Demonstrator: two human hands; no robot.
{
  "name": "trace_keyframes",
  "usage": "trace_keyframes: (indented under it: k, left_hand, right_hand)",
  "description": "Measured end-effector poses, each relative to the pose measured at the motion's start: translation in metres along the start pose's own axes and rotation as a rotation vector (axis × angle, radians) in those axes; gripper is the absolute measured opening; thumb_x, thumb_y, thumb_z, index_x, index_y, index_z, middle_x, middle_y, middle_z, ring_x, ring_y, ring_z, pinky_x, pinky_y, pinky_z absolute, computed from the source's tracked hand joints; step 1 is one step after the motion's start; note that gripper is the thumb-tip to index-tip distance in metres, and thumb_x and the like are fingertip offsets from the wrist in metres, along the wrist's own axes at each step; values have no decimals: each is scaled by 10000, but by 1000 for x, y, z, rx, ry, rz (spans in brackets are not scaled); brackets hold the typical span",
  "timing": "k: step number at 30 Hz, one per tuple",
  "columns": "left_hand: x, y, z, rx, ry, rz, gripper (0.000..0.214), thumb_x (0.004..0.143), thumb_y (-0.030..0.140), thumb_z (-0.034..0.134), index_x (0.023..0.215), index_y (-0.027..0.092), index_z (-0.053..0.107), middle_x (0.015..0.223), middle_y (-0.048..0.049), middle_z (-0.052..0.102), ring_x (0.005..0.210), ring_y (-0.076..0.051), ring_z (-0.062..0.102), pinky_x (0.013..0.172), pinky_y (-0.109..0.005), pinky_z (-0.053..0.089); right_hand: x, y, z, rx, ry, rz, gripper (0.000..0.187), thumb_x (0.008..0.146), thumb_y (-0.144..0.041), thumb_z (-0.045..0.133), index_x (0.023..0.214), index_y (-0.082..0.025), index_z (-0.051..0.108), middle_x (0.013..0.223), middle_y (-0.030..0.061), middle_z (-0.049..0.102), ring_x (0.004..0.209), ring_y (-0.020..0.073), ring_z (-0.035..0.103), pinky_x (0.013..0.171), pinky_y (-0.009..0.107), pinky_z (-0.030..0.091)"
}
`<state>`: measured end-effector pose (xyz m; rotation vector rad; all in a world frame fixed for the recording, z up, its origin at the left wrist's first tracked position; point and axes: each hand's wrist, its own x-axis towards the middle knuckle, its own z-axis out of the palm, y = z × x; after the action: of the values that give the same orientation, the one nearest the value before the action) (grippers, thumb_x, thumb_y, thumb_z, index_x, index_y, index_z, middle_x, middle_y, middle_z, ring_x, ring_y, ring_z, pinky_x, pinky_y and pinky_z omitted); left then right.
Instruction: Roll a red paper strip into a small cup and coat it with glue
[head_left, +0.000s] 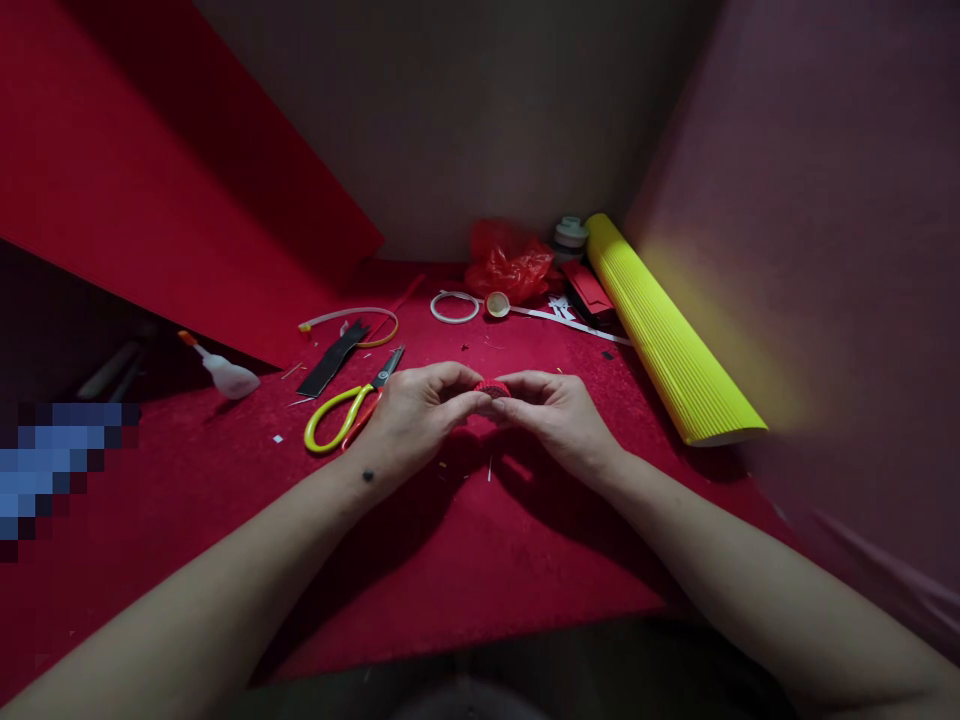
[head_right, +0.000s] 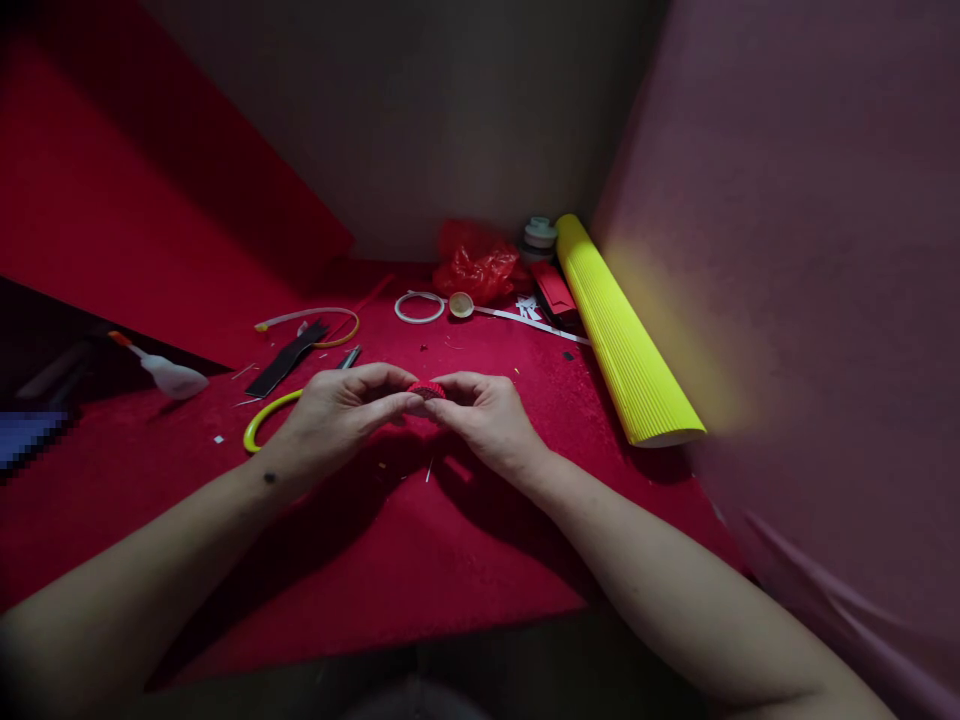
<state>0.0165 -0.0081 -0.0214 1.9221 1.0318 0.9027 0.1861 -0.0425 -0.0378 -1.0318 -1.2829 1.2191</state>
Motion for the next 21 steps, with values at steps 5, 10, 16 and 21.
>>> trace_keyframes:
  k: [5, 10, 16, 21]
  left_hand:
    - [1, 1, 3, -40, -3, -14, 190, 779, 344, 634, 812, 163, 682, 738, -26, 701, 666, -138, 631, 616, -227, 490]
    - [1, 2, 2, 3, -33, 25, 169, 775, 307, 622, 851, 162, 661, 778, -36, 702, 687, -142, 634, 636, -237, 501]
    - [0, 1, 5, -22, 13, 26, 184, 782, 333, 619, 816, 156, 658, 738, -36, 683, 673, -136, 614, 618, -229, 484]
    - [1, 2, 4, -5, -28, -5, 172, 780, 320, 609, 804, 153, 639, 720, -28, 657, 660, -131, 588, 605, -229, 468]
  right_hand:
    - [1, 0, -1, -31, 18, -17, 167, 717, -277, 738, 867, -203, 748, 836, 19, 736, 746, 138, 658, 747, 281, 500]
    - [1, -1, -1, -153, 25, -83, 143, 723, -266, 728, 849, -203, 749, 814, 25, 738, 745, 161, 666, 733, 299, 508]
    - [1, 0, 0, -141, 59, -121, 135, 737, -237, 706, 867, -208, 731, 831, 20, 730, 762, 155, 662, 750, 305, 511]
    - [2, 2, -1, -184, 43, -118, 108, 759, -256, 686, 835, -187, 722, 781, 27, 719, 709, 147, 646, 699, 289, 496]
